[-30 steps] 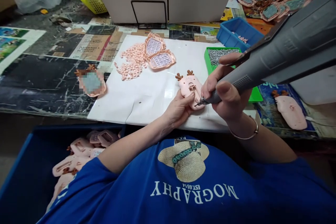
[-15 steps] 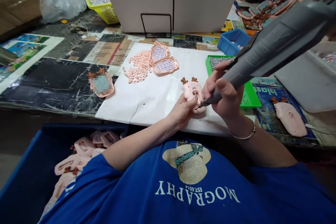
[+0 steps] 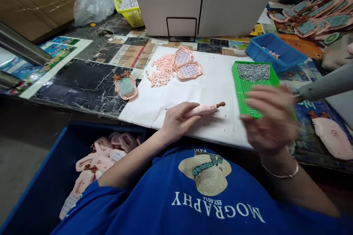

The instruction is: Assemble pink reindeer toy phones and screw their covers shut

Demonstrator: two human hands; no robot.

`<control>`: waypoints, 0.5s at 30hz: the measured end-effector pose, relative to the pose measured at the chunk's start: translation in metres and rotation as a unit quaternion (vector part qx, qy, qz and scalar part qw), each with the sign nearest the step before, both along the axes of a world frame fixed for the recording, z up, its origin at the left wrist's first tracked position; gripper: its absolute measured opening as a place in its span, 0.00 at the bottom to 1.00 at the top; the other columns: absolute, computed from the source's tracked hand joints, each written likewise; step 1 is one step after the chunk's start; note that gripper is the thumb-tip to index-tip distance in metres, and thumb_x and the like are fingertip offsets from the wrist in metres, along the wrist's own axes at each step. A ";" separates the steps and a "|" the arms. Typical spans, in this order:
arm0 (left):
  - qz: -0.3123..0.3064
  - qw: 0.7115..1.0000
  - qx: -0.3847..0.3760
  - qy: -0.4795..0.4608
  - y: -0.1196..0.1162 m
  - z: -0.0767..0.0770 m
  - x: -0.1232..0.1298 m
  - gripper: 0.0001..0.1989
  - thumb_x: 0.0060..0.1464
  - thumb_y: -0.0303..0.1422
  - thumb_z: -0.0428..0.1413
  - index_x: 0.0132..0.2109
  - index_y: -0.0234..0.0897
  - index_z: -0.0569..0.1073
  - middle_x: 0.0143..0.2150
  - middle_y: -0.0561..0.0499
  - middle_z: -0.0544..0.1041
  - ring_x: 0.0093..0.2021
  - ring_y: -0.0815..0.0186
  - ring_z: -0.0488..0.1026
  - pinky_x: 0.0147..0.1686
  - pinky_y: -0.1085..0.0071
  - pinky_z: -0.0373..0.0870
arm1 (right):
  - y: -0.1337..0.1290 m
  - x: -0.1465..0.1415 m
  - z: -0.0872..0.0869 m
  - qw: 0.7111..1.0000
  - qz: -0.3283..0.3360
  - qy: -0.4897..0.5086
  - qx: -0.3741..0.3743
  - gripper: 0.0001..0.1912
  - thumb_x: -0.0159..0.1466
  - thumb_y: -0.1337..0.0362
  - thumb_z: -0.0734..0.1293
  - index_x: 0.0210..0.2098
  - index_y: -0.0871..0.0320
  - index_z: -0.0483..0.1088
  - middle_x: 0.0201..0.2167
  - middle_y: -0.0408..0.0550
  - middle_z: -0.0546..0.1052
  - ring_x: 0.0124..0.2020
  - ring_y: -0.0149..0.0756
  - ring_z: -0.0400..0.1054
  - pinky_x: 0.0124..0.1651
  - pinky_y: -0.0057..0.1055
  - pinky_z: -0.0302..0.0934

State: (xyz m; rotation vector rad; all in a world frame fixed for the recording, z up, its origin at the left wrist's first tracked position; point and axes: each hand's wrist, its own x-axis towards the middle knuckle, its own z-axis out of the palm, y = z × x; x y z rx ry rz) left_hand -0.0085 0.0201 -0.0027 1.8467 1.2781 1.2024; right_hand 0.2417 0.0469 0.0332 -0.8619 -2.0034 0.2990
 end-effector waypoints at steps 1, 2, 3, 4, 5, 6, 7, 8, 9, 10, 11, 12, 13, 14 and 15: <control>-0.007 1.000 -0.003 -0.006 -0.001 -0.001 0.001 0.12 0.57 0.36 0.63 0.48 0.40 0.80 0.45 0.46 0.85 0.43 0.60 0.80 0.45 0.65 0.73 | -0.002 -0.010 -0.007 0.997 0.007 -0.029 0.075 0.17 0.69 0.54 0.69 0.57 0.42 0.72 0.51 0.47 0.79 0.56 0.51 0.73 0.66 0.59 0.57; -0.012 1.000 -0.005 -0.014 -0.002 -0.002 0.002 0.12 0.58 0.35 0.63 0.49 0.40 0.80 0.45 0.46 0.84 0.44 0.60 0.80 0.46 0.65 0.73 | -0.002 -0.019 -0.014 0.992 0.024 -0.072 0.103 0.18 0.69 0.58 0.69 0.58 0.47 0.71 0.51 0.49 0.80 0.54 0.49 0.74 0.65 0.56 0.60; -0.017 1.000 -0.008 -0.022 -0.003 -0.002 0.003 0.12 0.58 0.35 0.63 0.49 0.40 0.80 0.46 0.46 0.84 0.45 0.60 0.80 0.48 0.65 0.73 | -0.001 -0.028 -0.020 0.987 0.036 -0.104 0.115 0.16 0.70 0.59 0.68 0.57 0.51 0.72 0.50 0.51 0.81 0.51 0.48 0.76 0.63 0.55 0.62; -0.022 0.999 -0.011 -0.030 -0.003 -0.003 0.003 0.12 0.58 0.34 0.62 0.49 0.41 0.80 0.46 0.46 0.84 0.46 0.60 0.80 0.49 0.65 0.73 | 0.001 -0.035 -0.025 0.985 0.052 -0.127 0.108 0.15 0.71 0.59 0.67 0.56 0.53 0.72 0.48 0.52 0.82 0.50 0.46 0.77 0.61 0.53 0.65; -0.025 0.999 -0.014 -0.040 -0.004 -0.004 0.003 0.12 0.58 0.33 0.62 0.50 0.41 0.80 0.47 0.46 0.84 0.47 0.59 0.80 0.50 0.64 0.73 | 0.004 -0.040 -0.030 0.985 0.062 -0.135 0.091 0.14 0.73 0.59 0.65 0.56 0.54 0.73 0.47 0.52 0.82 0.48 0.44 0.77 0.59 0.51 0.67; -0.028 0.998 -0.018 -0.052 -0.004 -0.004 0.002 0.12 0.58 0.33 0.62 0.50 0.42 0.80 0.47 0.47 0.84 0.47 0.59 0.80 0.51 0.64 0.73 | 0.008 -0.043 -0.033 0.986 0.069 -0.131 0.078 0.13 0.73 0.59 0.64 0.54 0.54 0.73 0.47 0.51 0.83 0.47 0.43 0.78 0.58 0.49 0.68; -0.029 0.997 -0.023 -0.064 -0.003 -0.005 0.001 0.12 0.58 0.32 0.63 0.50 0.42 0.81 0.48 0.47 0.84 0.48 0.59 0.80 0.52 0.64 0.73 | 0.010 -0.045 -0.035 0.987 0.073 -0.122 0.070 0.13 0.73 0.59 0.64 0.54 0.53 0.74 0.47 0.50 0.83 0.46 0.42 0.78 0.56 0.47 0.69; -0.031 0.996 -0.026 -0.076 -0.002 -0.006 0.001 0.13 0.57 0.32 0.63 0.49 0.43 0.81 0.48 0.47 0.84 0.48 0.59 0.80 0.53 0.64 0.72 | 0.013 -0.045 -0.036 0.988 0.075 -0.114 0.068 0.12 0.73 0.59 0.64 0.53 0.53 0.74 0.47 0.49 0.84 0.46 0.41 0.79 0.56 0.46 0.70; -0.033 0.995 -0.030 -0.087 -0.001 -0.006 0.000 0.13 0.56 0.32 0.64 0.49 0.43 0.82 0.48 0.47 0.84 0.48 0.59 0.80 0.53 0.63 0.72 | 0.014 -0.046 -0.036 0.988 0.075 -0.111 0.070 0.12 0.73 0.59 0.65 0.53 0.53 0.75 0.46 0.49 0.84 0.45 0.41 0.79 0.55 0.46 0.70; -0.034 0.994 -0.035 -0.098 -0.001 -0.007 -0.001 0.13 0.55 0.31 0.64 0.49 0.43 0.82 0.48 0.47 0.84 0.48 0.59 0.80 0.54 0.63 0.72 | 0.015 -0.046 -0.036 0.988 0.073 -0.114 0.071 0.12 0.73 0.59 0.65 0.52 0.53 0.75 0.46 0.49 0.84 0.44 0.41 0.79 0.56 0.46 0.70; -0.035 0.993 -0.043 -0.109 0.000 -0.008 -0.001 0.14 0.55 0.31 0.65 0.49 0.43 0.82 0.47 0.47 0.84 0.48 0.58 0.80 0.54 0.62 0.72 | 0.015 -0.046 -0.036 0.988 0.071 -0.120 0.070 0.12 0.73 0.59 0.65 0.52 0.53 0.75 0.45 0.49 0.84 0.44 0.41 0.79 0.57 0.48 0.69; -0.033 0.991 -0.051 -0.122 0.000 -0.008 -0.001 0.14 0.54 0.31 0.65 0.49 0.44 0.82 0.47 0.47 0.84 0.49 0.58 0.80 0.56 0.61 0.72 | 0.014 -0.045 -0.036 0.988 0.069 -0.126 0.063 0.12 0.73 0.59 0.64 0.52 0.52 0.76 0.45 0.49 0.84 0.46 0.42 0.79 0.60 0.50 0.68; -0.031 0.988 -0.057 -0.137 -0.001 -0.009 -0.001 0.14 0.53 0.30 0.66 0.49 0.44 0.82 0.48 0.47 0.84 0.50 0.57 0.80 0.58 0.60 0.71 | 0.013 -0.045 -0.037 0.988 0.065 -0.128 0.053 0.12 0.73 0.58 0.64 0.52 0.51 0.76 0.48 0.49 0.83 0.51 0.45 0.78 0.63 0.54 0.64; -0.027 0.986 -0.060 -0.153 -0.002 -0.009 -0.002 0.15 0.52 0.29 0.67 0.48 0.44 0.83 0.49 0.47 0.84 0.52 0.56 0.80 0.62 0.57 0.68 | 0.011 -0.044 -0.037 0.990 0.057 -0.121 0.038 0.14 0.72 0.56 0.65 0.54 0.50 0.76 0.53 0.50 0.81 0.58 0.48 0.74 0.67 0.58 0.60; -0.023 0.984 -0.059 -0.167 -0.003 -0.010 -0.002 0.15 0.50 0.29 0.68 0.47 0.44 0.83 0.50 0.47 0.84 0.55 0.55 0.79 0.66 0.54 0.64 | 0.010 -0.043 -0.038 0.994 0.045 -0.099 0.017 0.17 0.71 0.52 0.66 0.56 0.50 0.75 0.59 0.52 0.77 0.66 0.52 0.66 0.70 0.62 0.55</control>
